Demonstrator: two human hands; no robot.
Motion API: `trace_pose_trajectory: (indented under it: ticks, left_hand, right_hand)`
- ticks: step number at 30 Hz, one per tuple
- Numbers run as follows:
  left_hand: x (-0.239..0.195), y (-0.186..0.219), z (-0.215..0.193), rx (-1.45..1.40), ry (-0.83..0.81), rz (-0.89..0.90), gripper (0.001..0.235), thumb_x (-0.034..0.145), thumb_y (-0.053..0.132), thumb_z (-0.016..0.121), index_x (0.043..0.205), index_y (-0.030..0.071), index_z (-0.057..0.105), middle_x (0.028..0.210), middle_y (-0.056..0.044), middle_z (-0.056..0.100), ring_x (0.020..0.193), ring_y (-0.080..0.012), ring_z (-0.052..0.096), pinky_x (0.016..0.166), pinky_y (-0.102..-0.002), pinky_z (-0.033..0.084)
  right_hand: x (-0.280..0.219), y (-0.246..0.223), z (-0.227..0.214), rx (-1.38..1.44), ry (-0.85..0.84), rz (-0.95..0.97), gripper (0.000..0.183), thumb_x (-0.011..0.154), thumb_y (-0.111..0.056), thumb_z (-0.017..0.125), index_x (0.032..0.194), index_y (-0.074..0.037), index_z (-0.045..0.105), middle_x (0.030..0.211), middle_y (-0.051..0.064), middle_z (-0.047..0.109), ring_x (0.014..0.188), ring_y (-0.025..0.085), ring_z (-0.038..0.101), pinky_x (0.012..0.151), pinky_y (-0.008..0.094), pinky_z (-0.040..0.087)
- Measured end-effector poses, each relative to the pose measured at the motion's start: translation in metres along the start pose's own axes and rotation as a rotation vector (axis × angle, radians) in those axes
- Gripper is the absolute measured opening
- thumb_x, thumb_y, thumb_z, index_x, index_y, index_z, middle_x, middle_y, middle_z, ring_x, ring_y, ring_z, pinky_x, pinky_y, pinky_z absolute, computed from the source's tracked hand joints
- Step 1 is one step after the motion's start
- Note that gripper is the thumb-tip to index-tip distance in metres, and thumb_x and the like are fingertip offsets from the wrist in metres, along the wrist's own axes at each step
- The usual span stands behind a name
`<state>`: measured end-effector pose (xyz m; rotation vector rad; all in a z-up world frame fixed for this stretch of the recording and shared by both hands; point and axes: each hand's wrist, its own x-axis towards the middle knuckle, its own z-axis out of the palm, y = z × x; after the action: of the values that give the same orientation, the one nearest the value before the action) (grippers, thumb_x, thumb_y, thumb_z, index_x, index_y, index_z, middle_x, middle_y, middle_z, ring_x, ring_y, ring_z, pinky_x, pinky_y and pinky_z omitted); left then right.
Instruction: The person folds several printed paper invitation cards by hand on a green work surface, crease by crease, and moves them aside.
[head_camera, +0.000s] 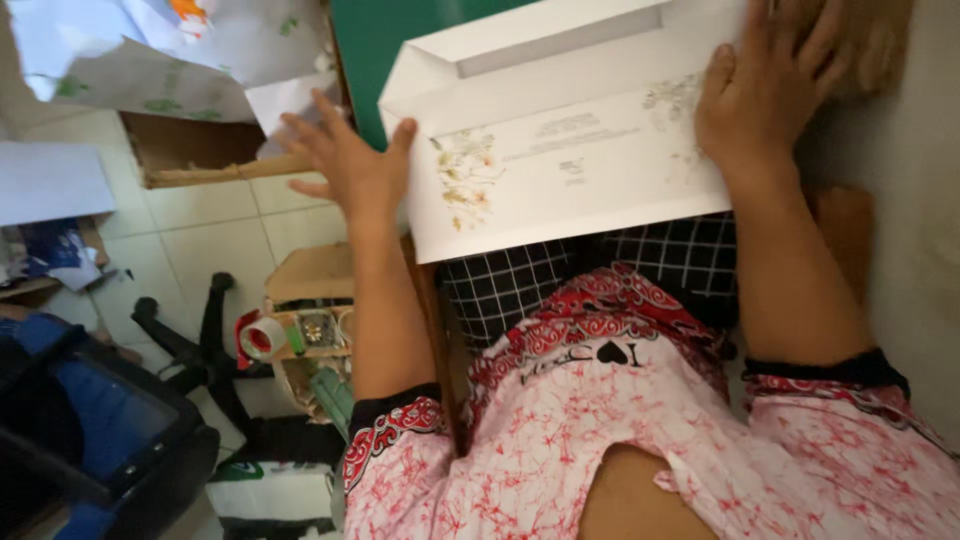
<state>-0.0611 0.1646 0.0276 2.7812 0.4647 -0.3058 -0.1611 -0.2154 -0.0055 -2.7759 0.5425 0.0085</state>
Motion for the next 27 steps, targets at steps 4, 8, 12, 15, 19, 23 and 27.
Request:
trace_pose_trajectory:
  ticks: [4,8,12,15,19,23,27]
  left_hand:
    - [0.0,0.013,0.022,-0.068,0.172,0.425,0.11,0.088,0.051,0.086,0.166,0.015,0.018,0.173,-0.024,0.012,0.16,-0.0447,0.002,0.12,-0.072,0.002]
    - [0.011,0.051,0.046,0.096,0.104,0.8,0.092,0.091,0.051,0.084,0.164,0.016,0.039,0.164,-0.021,0.03,0.153,-0.0361,0.026,0.125,-0.072,0.01]
    - [0.014,0.066,0.041,0.141,0.282,1.273,0.049,0.095,0.036,0.08,0.14,0.026,0.065,0.16,-0.012,0.045,0.144,-0.0368,0.042,0.117,-0.059,0.033]
    - [-0.018,0.074,0.041,0.139,0.17,1.095,0.046,0.09,0.035,0.079,0.133,0.02,0.069,0.142,-0.016,0.055,0.123,-0.0372,0.054,0.092,-0.052,0.051]
    - [-0.059,0.098,0.055,0.055,0.028,0.728,0.053,0.095,0.044,0.076,0.134,0.01,0.064,0.122,-0.018,0.058,0.107,-0.0348,0.059,0.067,-0.043,0.059]
    - [-0.02,0.119,0.066,0.021,-0.207,0.489,0.063,0.096,0.056,0.071,0.137,0.01,0.059,0.13,-0.013,0.059,0.115,-0.0314,0.062,0.087,-0.048,0.059]
    - [0.035,0.107,0.058,0.066,0.161,0.992,0.077,0.097,0.057,0.07,0.153,0.01,0.046,0.159,-0.015,0.035,0.149,-0.0378,0.028,0.12,-0.064,0.024]
  right_hand:
    - [0.002,0.016,-0.009,0.141,0.137,-0.05,0.061,0.109,-0.006,0.051,0.166,-0.012,0.029,0.167,0.017,0.034,0.152,0.047,0.026,0.12,0.068,0.019]
    - [0.017,0.052,-0.012,-0.185,0.466,-0.316,0.052,0.096,0.001,0.053,0.148,-0.001,0.05,0.148,0.027,0.048,0.141,0.046,0.041,0.116,0.057,0.034]
    - [0.049,0.083,-0.011,-0.225,0.533,-0.413,0.016,0.099,0.001,0.056,0.115,0.002,0.06,0.108,0.019,0.061,0.104,0.036,0.057,0.089,0.046,0.047]
    - [0.067,0.087,-0.014,-0.077,0.48,-0.455,0.01,0.104,-0.001,0.059,0.094,-0.001,0.062,0.082,0.011,0.062,0.074,0.027,0.063,0.071,0.038,0.051]
    - [0.046,0.034,-0.017,0.263,0.344,-0.446,0.007,0.104,0.003,0.06,0.099,0.002,0.066,0.097,0.017,0.069,0.085,0.029,0.069,0.078,0.038,0.053]
    - [0.001,-0.06,0.016,0.264,0.188,-0.701,0.014,0.098,-0.003,0.07,0.112,0.002,0.071,0.129,0.02,0.066,0.119,0.036,0.06,0.1,0.043,0.055]
    - [-0.037,-0.078,-0.006,0.249,0.042,-0.691,0.023,0.092,-0.007,0.072,0.113,0.002,0.073,0.137,0.023,0.063,0.129,0.04,0.055,0.103,0.045,0.054]
